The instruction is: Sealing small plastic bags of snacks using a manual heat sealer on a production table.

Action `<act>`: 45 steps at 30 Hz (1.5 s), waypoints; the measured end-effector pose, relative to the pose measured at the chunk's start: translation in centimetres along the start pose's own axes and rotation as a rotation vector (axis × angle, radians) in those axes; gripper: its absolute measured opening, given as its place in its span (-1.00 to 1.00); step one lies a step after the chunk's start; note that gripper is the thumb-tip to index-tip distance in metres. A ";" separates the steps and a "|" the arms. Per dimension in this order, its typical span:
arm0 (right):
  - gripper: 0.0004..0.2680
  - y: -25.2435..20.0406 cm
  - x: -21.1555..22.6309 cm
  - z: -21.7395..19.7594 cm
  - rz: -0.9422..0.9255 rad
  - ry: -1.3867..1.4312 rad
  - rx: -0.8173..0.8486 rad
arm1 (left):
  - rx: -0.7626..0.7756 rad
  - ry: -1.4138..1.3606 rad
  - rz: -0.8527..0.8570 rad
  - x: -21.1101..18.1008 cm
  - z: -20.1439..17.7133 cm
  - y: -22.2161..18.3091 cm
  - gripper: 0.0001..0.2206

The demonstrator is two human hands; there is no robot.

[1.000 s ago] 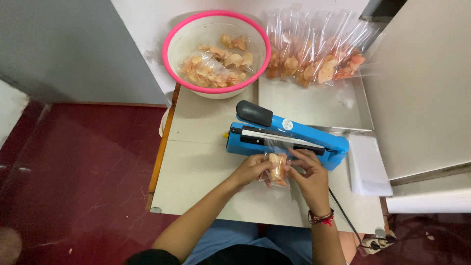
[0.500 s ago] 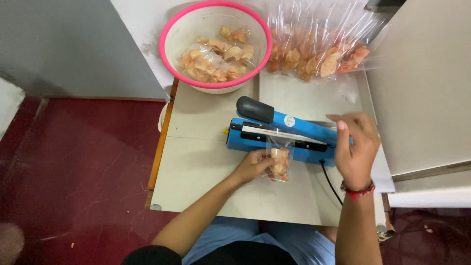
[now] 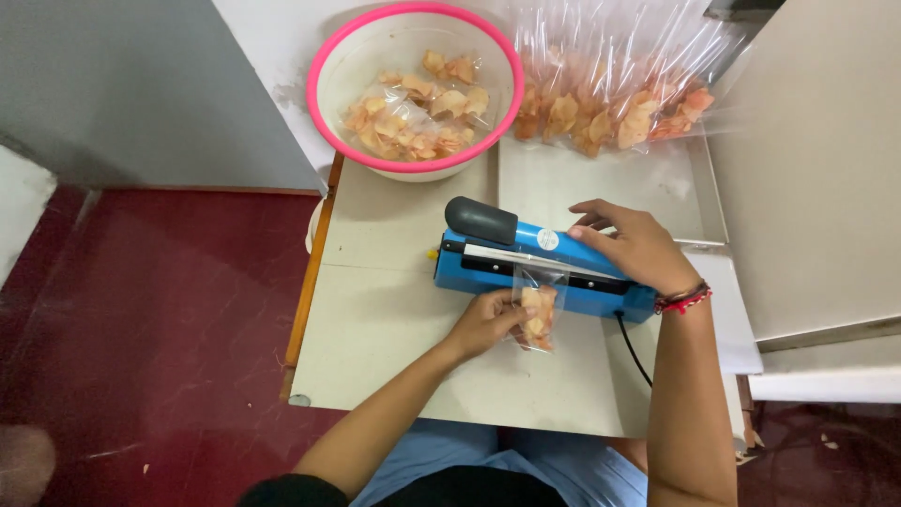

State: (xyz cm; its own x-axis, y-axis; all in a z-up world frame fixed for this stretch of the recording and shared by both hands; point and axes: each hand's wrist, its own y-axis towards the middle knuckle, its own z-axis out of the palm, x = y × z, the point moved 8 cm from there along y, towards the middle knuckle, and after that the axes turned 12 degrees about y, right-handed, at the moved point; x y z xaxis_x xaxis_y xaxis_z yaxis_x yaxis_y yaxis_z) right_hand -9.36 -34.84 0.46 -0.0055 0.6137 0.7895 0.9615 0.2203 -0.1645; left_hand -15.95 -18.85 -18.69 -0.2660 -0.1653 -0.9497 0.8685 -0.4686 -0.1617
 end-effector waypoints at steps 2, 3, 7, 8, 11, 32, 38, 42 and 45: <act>-0.57 -0.1 0.1 0.1 0.032 -0.031 0.006 | -0.026 0.014 0.007 0.8 -0.5 0.2 -0.75; -0.57 -0.1 0.0 0.2 0.035 -0.031 0.005 | -0.024 0.013 0.005 0.4 -0.3 0.1 -0.75; -0.55 0.2 -0.3 0.3 0.033 -0.099 -0.007 | -0.034 0.029 0.026 -0.6 0.1 -0.2 -0.76; -0.54 0.2 -0.4 0.4 0.027 -0.122 -0.002 | -0.033 0.025 0.029 -0.7 0.2 -0.3 -0.76; -0.54 0.2 -0.6 0.5 0.033 -0.136 -0.009 | -0.049 0.033 0.031 -0.7 0.0 -0.3 -0.75; -0.55 0.8 -1.4 0.7 0.018 -0.107 0.007 | -0.064 0.050 0.048 -0.7 0.3 -0.3 -0.71; -0.56 0.5 -0.9 0.7 0.004 -0.080 0.034 | -0.081 0.040 0.062 -1.6 0.4 -0.5 -0.74; -0.57 0.5 -0.9 1.2 0.018 -0.157 0.029 | -0.095 0.019 0.056 -0.5 0.4 -0.3 -0.74; -0.58 0.6 -0.9 1.1 0.012 -0.166 0.002 | -0.098 0.009 0.063 -0.3 0.3 -0.1 -0.78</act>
State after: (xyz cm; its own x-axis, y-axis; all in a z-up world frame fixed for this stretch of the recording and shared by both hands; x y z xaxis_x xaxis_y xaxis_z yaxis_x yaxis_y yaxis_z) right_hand -9.09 -34.42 -1.04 -0.0396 0.7331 0.6790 0.9612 0.2136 -0.1746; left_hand -16.11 -18.99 -18.26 -0.2068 -0.1840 -0.9609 0.9202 -0.3703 -0.1271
